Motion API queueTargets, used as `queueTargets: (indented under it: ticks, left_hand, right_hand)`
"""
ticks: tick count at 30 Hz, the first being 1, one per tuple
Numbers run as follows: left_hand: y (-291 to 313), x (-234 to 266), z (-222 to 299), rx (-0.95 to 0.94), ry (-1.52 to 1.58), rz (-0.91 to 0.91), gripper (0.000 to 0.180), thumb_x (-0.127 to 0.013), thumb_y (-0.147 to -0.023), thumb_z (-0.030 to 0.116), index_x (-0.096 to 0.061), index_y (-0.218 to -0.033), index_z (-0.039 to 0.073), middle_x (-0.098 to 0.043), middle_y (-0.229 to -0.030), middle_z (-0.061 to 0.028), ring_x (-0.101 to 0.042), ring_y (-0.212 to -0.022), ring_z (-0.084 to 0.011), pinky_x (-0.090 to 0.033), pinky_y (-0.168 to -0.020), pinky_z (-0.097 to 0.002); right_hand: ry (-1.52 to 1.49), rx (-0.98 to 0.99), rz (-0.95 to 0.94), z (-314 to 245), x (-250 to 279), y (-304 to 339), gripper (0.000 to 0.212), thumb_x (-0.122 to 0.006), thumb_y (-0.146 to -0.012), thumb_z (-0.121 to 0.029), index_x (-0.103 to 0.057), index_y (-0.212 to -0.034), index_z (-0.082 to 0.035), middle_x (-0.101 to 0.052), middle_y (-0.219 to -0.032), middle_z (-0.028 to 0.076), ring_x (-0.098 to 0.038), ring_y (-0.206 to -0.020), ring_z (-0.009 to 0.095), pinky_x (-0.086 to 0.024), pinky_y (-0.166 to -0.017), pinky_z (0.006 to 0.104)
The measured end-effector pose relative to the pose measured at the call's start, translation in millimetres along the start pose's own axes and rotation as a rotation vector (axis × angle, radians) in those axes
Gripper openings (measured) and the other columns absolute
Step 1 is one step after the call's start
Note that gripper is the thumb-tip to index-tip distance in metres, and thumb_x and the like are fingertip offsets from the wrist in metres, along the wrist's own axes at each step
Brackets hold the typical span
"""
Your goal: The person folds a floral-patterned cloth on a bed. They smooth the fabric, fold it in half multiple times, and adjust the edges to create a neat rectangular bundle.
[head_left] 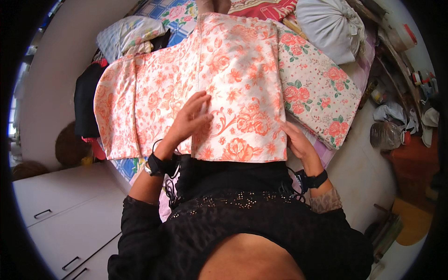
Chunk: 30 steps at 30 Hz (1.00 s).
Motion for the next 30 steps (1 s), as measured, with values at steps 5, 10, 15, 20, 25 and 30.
queueTargets:
  ticks: [5,10,15,20,25,30]
  left_hand:
    - [2.5,17.7,-43.1,0.306,0.472,0.184,0.059,-0.069,-0.091,0.011,-0.044,-0.144,0.0,-0.059,-0.127,-0.014,-0.061,-0.106,-0.0196,-0.052,-0.088,-0.0322]
    - [5.7,12.6,-22.6,0.247,-0.013,0.148,0.064,-0.074,-0.082,0.015,-0.049,-0.139,-0.003,-0.055,-0.134,-0.0183,-0.058,-0.115,-0.0273,-0.048,-0.096,-0.0356]
    - [21.9,-0.8,77.3,-0.114,-0.087,0.151,0.076,-0.076,-0.081,0.013,-0.04,-0.148,0.007,-0.041,-0.151,-0.0184,-0.035,-0.143,-0.0337,-0.03,-0.116,-0.041]
    - [34.9,-73.2,163.8,-0.403,-0.043,-0.165,0.102,-0.08,-0.075,0.036,-0.023,-0.154,0.006,-0.025,-0.156,-0.0265,-0.022,-0.145,-0.0437,-0.023,-0.116,-0.0524]
    - [17.6,-61.5,147.9,-0.282,0.037,0.122,0.094,-0.076,-0.082,0.023,-0.019,-0.155,0.005,-0.045,-0.139,-0.0233,-0.048,-0.125,-0.0347,-0.039,-0.105,-0.0473]
    - [11.4,-54.7,116.2,-0.092,0.436,0.206,0.061,-0.061,-0.092,0.007,-0.035,-0.148,0.003,-0.062,-0.105,-0.0125,-0.06,-0.091,-0.0181,-0.05,-0.084,-0.033]
  right_hand:
    - [0.063,-0.004,0.017,-2.5,9.7,38.1,0.039,-0.059,-0.1,-0.026,-0.056,-0.127,0.001,-0.067,-0.115,0.008,-0.064,-0.102,0.011,-0.05,-0.09,0.0278]
    - [0.213,-0.124,0.038,-1.3,12.0,37.0,0.036,-0.061,-0.098,-0.028,-0.06,-0.12,0.001,-0.068,-0.11,0.008,-0.065,-0.098,0.011,-0.052,-0.085,0.0263]
    - [-0.136,0.083,0.013,-42.5,-7.9,52.9,0.035,-0.06,-0.096,-0.019,-0.056,-0.123,0.003,-0.066,-0.114,0.009,-0.066,-0.098,0.014,-0.054,-0.085,0.027]
    - [-0.027,0.218,-0.097,-97.7,-60.0,53.7,0.046,-0.053,-0.098,-0.021,-0.044,-0.137,0.003,-0.065,-0.114,0.01,-0.067,-0.09,0.014,-0.057,-0.075,0.029]
    - [0.0,0.221,-0.279,-120.2,-121.9,28.8,0.041,-0.05,-0.1,-0.025,-0.047,-0.134,-0.003,-0.064,-0.097,0.006,-0.06,-0.065,0.012,-0.049,-0.047,0.0257]
    - [0.105,0.239,-0.469,-113.9,-130.3,1.8,0.048,-0.044,-0.104,-0.043,-0.048,-0.13,-0.002,-0.063,-0.079,0.008,-0.059,-0.059,0.015,-0.049,-0.052,0.0265]
Point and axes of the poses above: each hand's wrist, its own y-axis away from the middle knuckle, its own x-axis out of the back of the hand, z = x × y, the point moved 8 cm from there along -y, towards the middle knuckle
